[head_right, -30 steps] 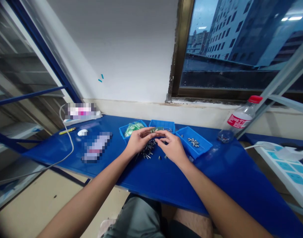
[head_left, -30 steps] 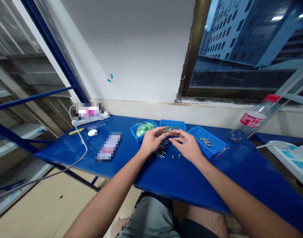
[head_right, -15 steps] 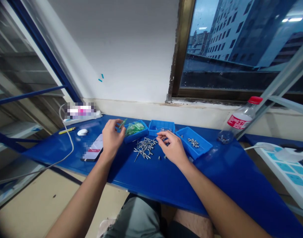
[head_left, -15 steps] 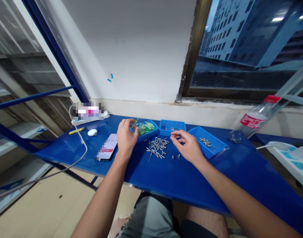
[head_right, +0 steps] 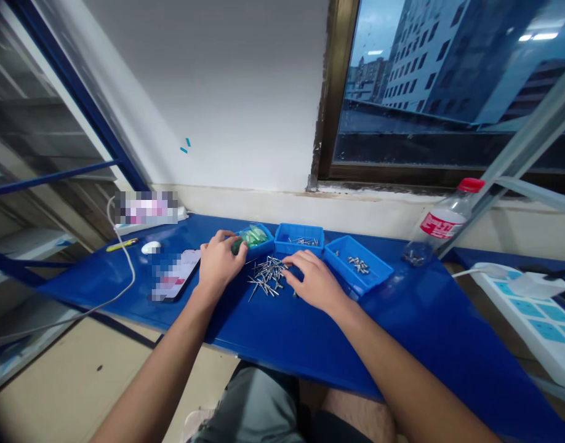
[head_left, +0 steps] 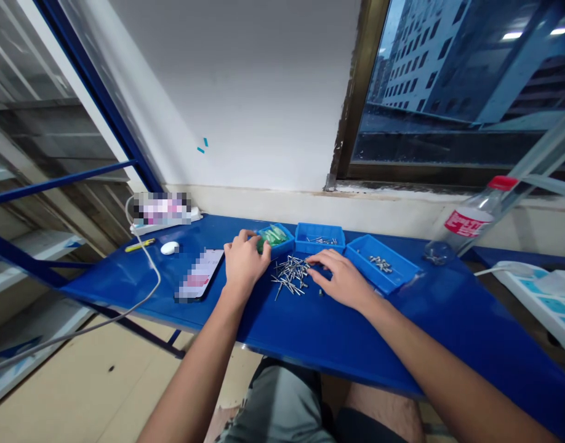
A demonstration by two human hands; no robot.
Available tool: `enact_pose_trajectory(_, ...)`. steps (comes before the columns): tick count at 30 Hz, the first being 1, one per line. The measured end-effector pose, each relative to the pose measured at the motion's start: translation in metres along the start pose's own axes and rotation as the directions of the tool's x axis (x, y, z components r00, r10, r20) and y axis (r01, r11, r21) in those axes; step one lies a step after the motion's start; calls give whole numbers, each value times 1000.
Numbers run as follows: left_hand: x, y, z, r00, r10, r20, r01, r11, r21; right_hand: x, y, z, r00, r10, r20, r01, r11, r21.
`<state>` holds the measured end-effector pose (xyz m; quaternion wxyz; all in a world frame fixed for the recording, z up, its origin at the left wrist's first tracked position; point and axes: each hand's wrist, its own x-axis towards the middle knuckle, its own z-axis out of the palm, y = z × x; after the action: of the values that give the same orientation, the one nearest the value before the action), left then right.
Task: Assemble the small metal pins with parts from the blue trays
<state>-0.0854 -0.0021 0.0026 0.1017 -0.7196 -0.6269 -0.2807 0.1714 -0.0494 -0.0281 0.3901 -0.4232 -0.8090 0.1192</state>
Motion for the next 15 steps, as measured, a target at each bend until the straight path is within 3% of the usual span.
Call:
enact_pose_trajectory(4,-3,13,-7,995,8,-103,-10,1000,-11,-2,-1,2,985,-82,153,99,990,-103)
enact_pose_trajectory(8,1,32,-18,963,133,-235,-162,981,-107,-1,0,6,981,-80,174,109,981,-159)
enact_pose_trajectory(12,10,60,-16,913,328,-245,-392,871,-297,1,8,11,986,-59,156,93,971,-221)
enact_pose_trajectory(15,17,81,-3,872,439,-218,-489,749,-447,2,15,13,990,-40,137,77,958,-276)
